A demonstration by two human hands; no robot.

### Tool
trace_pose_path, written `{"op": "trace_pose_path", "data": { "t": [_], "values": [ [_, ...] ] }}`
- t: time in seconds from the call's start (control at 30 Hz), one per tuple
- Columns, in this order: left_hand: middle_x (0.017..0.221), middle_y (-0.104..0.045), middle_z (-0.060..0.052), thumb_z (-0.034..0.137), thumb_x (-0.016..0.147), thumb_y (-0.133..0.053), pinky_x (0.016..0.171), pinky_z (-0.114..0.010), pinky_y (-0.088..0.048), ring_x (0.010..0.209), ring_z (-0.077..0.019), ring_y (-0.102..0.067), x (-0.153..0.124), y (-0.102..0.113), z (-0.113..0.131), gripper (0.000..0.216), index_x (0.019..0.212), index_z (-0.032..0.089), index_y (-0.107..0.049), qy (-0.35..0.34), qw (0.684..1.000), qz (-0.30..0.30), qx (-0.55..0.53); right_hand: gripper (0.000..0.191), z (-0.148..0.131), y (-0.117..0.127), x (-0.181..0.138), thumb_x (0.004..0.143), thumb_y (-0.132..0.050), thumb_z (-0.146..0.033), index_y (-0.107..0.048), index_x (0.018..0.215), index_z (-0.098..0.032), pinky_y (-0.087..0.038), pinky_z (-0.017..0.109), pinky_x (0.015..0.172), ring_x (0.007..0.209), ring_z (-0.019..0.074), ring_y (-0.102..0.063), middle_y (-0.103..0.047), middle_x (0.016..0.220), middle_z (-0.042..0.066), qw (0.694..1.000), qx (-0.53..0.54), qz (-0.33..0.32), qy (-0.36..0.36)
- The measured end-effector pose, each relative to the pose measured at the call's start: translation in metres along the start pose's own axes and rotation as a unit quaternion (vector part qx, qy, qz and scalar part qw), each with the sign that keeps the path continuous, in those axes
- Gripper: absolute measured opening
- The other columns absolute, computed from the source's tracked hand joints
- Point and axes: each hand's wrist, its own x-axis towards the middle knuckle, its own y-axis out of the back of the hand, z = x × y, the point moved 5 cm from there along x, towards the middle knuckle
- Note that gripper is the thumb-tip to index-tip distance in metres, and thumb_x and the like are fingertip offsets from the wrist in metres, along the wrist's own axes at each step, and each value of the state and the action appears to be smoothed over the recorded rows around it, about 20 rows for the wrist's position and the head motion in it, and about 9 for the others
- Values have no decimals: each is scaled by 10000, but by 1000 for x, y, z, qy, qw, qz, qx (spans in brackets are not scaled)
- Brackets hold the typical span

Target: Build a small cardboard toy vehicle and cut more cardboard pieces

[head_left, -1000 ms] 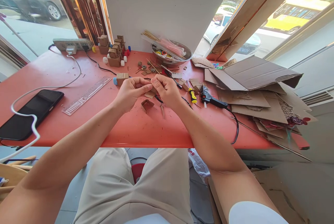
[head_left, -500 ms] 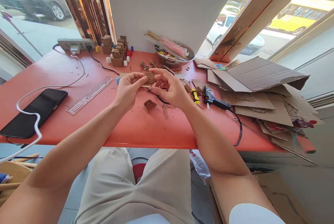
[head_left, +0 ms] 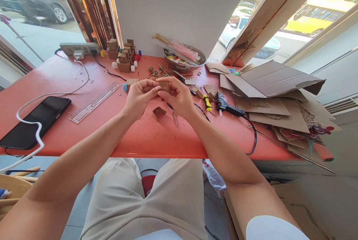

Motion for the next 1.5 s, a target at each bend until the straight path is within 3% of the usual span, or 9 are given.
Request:
{"op": "trace_pose_path", "data": {
  "t": [0.27,0.53,0.73,0.83,0.97,1.1,1.23,1.37,1.5],
  "values": [
    [669,-724,-25,574,610,-1009,670,-336,-672,734,-243,-801,-3,-3,7,515,766,198,-693,-46,995,-24,84,605,-6,-1,1,869,-731,-825,-562,815,-246,-497,283,635,622,121,-538,-534,665,-58,997,62,36,-6],
    [672,-710,28,631,696,-928,536,-265,-532,575,-169,-695,-2,-7,5,543,862,251,-578,-89,980,-80,157,705,-5,-6,-1,856,-629,-930,-437,721,-266,-372,248,486,497,91,-432,-465,576,-73,997,54,6,-57],
    [597,-659,21,536,823,-783,556,-267,-352,559,-175,-602,-6,-6,2,351,728,263,-584,-98,901,-114,407,807,-8,-6,-2,864,-401,-1038,-406,640,-263,-347,278,487,448,97,-424,-453,524,-47,994,-63,-51,-68],
    [562,-627,-21,529,893,-629,556,-294,-287,533,-188,-537,-12,-12,-1,393,610,265,-558,-109,879,-135,444,886,-13,-2,1,803,-269,-1107,-357,574,-255,-313,289,529,510,106,-373,-400,510,-31,987,-141,-55,-46],
    [512,-568,-12,619,908,-584,540,-280,-347,482,-157,-481,-18,-22,-2,491,576,262,-527,-89,927,-151,332,918,-12,-1,4,776,-193,-1127,-319,505,-259,-289,290,532,555,126,-392,-340,475,-16,986,-137,-84,-53],
    [450,-484,-2,787,856,-672,468,-286,-317,430,-125,-385,-16,-26,2,659,510,252,-499,-45,967,-159,194,870,-8,-8,3,787,-348,-1107,-330,535,-274,-252,270,472,495,100,-308,-294,469,-55,988,-8,-134,-77],
    [424,-424,16,857,805,-722,453,-296,-282,415,-103,-319,-17,-29,10,739,470,240,-490,-42,968,-189,159,828,-13,-10,0,791,-514,-1054,-397,569,-264,-216,253,439,462,72,-238,-337,458,-79,987,55,-125,-82],
    [425,-448,3,940,799,-656,467,-298,-314,417,-116,-381,-20,-31,13,794,465,237,-500,-59,968,-191,155,845,-23,-13,-2,874,-441,-1015,-486,547,-238,-291,248,443,475,94,-389,-539,487,3,989,52,-123,-62],
    [435,-446,2,1000,751,-633,457,-301,-308,420,-114,-367,-19,-28,14,819,477,241,-495,-79,972,-151,162,831,-21,-17,-4,861,-468,-1017,-512,578,-237,-368,252,470,509,114,-465,-560,524,12,991,48,-106,-67]
  ]
}}
